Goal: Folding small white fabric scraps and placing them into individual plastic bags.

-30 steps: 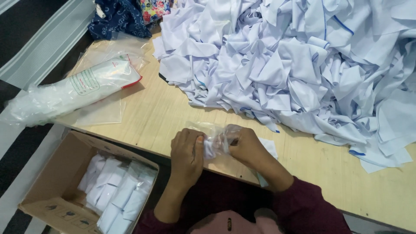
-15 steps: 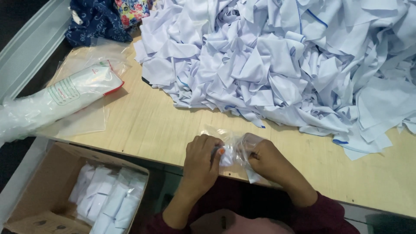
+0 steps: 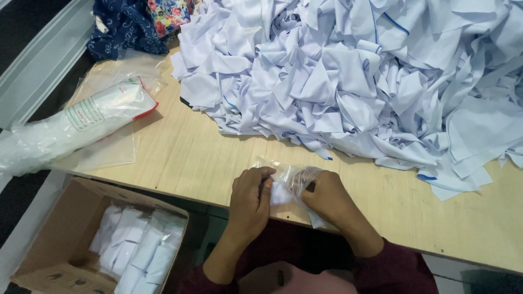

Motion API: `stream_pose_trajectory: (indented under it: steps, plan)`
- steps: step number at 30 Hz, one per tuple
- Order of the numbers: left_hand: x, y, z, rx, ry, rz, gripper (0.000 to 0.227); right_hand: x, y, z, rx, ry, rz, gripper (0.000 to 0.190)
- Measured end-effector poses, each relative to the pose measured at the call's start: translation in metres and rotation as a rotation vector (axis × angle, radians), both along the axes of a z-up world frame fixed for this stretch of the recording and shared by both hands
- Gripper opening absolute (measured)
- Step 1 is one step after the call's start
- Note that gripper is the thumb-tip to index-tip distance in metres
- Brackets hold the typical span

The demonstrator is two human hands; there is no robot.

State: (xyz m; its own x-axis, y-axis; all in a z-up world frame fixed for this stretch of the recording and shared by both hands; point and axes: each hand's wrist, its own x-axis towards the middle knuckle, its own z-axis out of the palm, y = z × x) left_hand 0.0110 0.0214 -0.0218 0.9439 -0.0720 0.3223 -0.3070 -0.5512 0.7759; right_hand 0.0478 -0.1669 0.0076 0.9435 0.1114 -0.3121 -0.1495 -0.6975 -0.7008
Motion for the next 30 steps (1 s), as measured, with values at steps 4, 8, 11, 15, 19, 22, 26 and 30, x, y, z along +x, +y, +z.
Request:
stream_pose_trajectory:
  steps: [4,8,11,15,19,22,26,30]
  plan:
    - [0.004,0.012,0.017,-0.107,0.116,-0.02,0.028,-0.001,0.004,-0.005,-0.005,-0.035,-0.057,0.029]
    - [0.013,0.033,0.034,0.061,0.235,0.08,0.033,-0.004,0.014,0.021,-0.093,-0.044,0.073,0.018]
    - [0.026,0.043,0.017,0.325,0.259,0.126,0.024,-0.008,0.019,0.031,-0.157,-0.014,0.128,0.027]
    - [0.04,0.045,0.017,0.269,0.303,0.191,0.014,-0.008,0.025,0.034,-0.2,0.006,0.142,0.025]
    - [0.046,0.043,0.032,0.24,0.284,0.154,0.026,-0.003,0.025,0.033,-0.21,-0.001,0.127,0.022]
    - [0.058,0.043,0.025,0.563,0.25,-0.079,0.031,-0.004,0.022,0.016,-0.205,-0.004,0.141,0.021]
    - [0.073,0.042,0.017,0.508,0.236,-0.078,0.01,-0.004,0.023,0.023,-0.201,-0.051,0.173,0.019]
    - [0.048,0.045,0.04,0.494,0.044,0.032,0.015,0.0,0.013,-0.017,-0.192,-0.088,0.16,0.02]
